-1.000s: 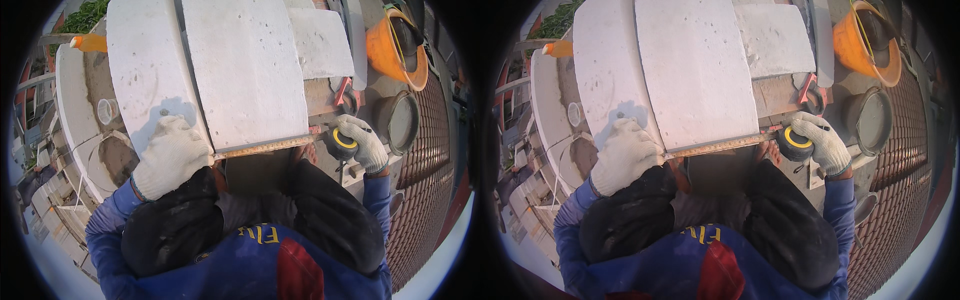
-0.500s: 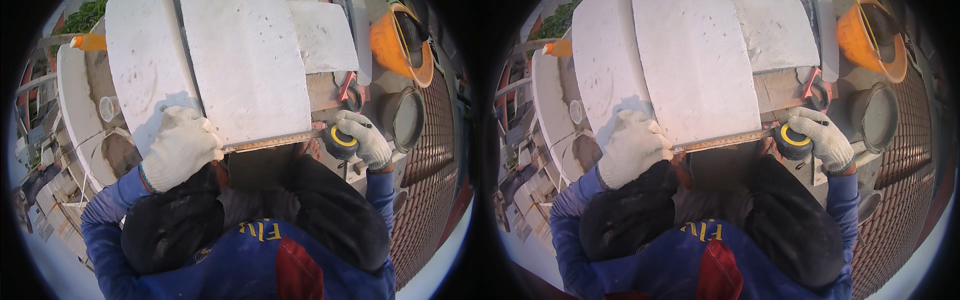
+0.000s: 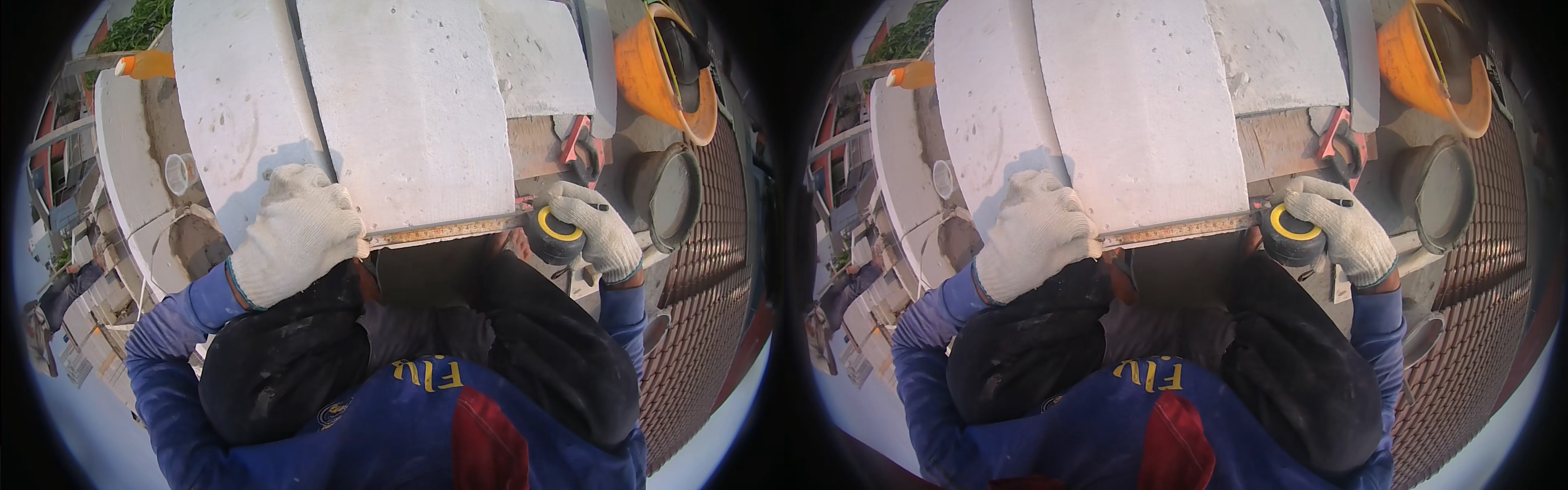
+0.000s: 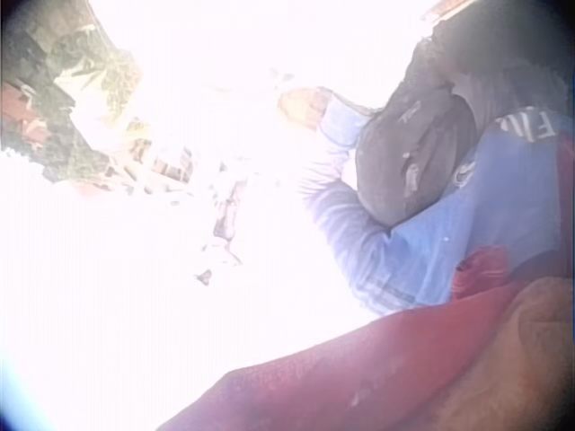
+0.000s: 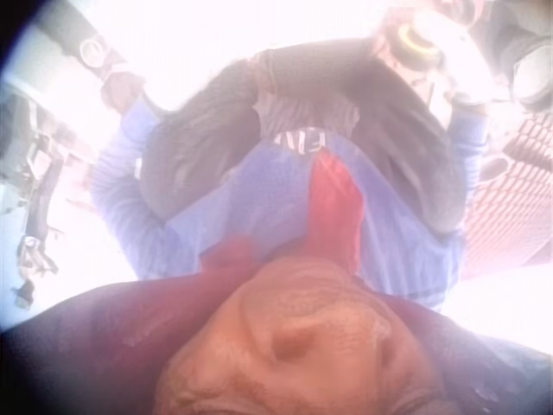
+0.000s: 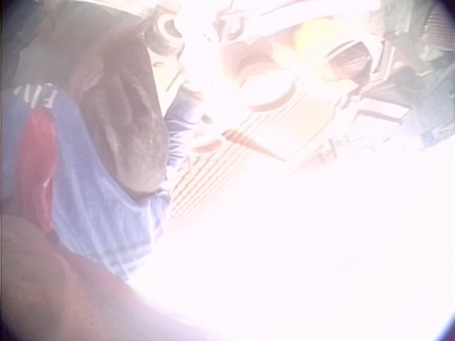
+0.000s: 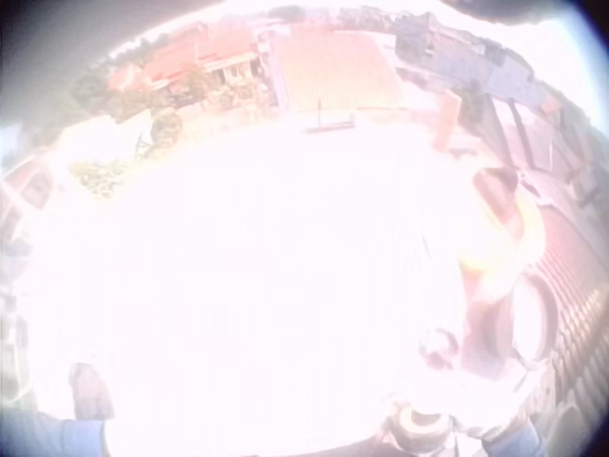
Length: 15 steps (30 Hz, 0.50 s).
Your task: The person measures and marks white rectangular tiles on a rooftop workbench, then uses a hand saw to cut them. The person handles the tiles one at a time, aligns them, and stacks the cut pieces.
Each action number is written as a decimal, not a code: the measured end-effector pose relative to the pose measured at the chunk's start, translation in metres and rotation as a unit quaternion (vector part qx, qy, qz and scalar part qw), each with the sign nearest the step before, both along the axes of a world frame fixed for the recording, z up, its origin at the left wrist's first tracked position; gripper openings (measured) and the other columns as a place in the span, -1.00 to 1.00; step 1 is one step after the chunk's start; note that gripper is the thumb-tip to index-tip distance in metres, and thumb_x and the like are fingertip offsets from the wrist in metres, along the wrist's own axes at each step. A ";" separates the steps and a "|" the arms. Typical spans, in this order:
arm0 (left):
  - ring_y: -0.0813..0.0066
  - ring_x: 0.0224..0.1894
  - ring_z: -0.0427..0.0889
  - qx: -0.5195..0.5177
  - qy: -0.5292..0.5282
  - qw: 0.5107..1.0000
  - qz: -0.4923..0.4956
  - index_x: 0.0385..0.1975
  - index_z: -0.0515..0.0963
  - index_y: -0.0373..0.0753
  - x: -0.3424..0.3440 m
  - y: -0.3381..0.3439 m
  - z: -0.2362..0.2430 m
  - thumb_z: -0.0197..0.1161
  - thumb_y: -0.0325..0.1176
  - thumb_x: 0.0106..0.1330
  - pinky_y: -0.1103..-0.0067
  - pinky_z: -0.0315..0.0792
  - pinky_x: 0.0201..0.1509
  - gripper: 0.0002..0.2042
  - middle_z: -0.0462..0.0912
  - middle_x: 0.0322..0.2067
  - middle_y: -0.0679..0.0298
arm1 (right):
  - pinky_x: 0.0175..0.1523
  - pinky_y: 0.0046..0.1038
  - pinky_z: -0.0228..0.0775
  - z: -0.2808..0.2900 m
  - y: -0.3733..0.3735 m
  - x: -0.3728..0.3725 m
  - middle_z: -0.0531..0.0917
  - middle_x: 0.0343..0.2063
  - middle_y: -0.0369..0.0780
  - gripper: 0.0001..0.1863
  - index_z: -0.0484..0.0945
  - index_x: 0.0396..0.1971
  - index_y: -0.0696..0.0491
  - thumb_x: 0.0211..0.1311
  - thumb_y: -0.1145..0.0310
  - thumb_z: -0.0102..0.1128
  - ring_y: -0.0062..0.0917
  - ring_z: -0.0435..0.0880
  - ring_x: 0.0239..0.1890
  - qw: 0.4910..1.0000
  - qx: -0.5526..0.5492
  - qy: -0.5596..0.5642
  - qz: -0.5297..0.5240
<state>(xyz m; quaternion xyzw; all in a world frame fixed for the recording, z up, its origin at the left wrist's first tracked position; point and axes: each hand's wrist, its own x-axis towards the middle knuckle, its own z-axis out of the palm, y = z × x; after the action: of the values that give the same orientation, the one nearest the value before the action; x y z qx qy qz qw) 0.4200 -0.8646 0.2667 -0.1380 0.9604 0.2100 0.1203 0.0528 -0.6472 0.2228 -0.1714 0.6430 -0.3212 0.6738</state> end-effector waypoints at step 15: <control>0.13 0.15 0.69 0.046 0.009 0.998 -0.038 -0.22 0.85 -0.02 -0.060 -0.027 0.018 0.53 -0.01 0.19 0.20 0.47 0.34 -0.71 0.81 -0.09 0.30 | 0.17 -0.47 0.61 -0.025 0.022 -0.011 0.81 -0.09 -0.23 -0.63 0.76 0.04 0.21 0.51 0.20 0.34 -0.55 0.79 -0.04 0.990 -0.088 0.112 0.021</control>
<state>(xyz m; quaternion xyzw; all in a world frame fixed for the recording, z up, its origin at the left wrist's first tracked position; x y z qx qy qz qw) 0.3596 -0.8919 0.2845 -0.0940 0.9553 0.2503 0.1262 0.0415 -0.6256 0.1980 -0.2784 0.6795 -0.3415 0.5866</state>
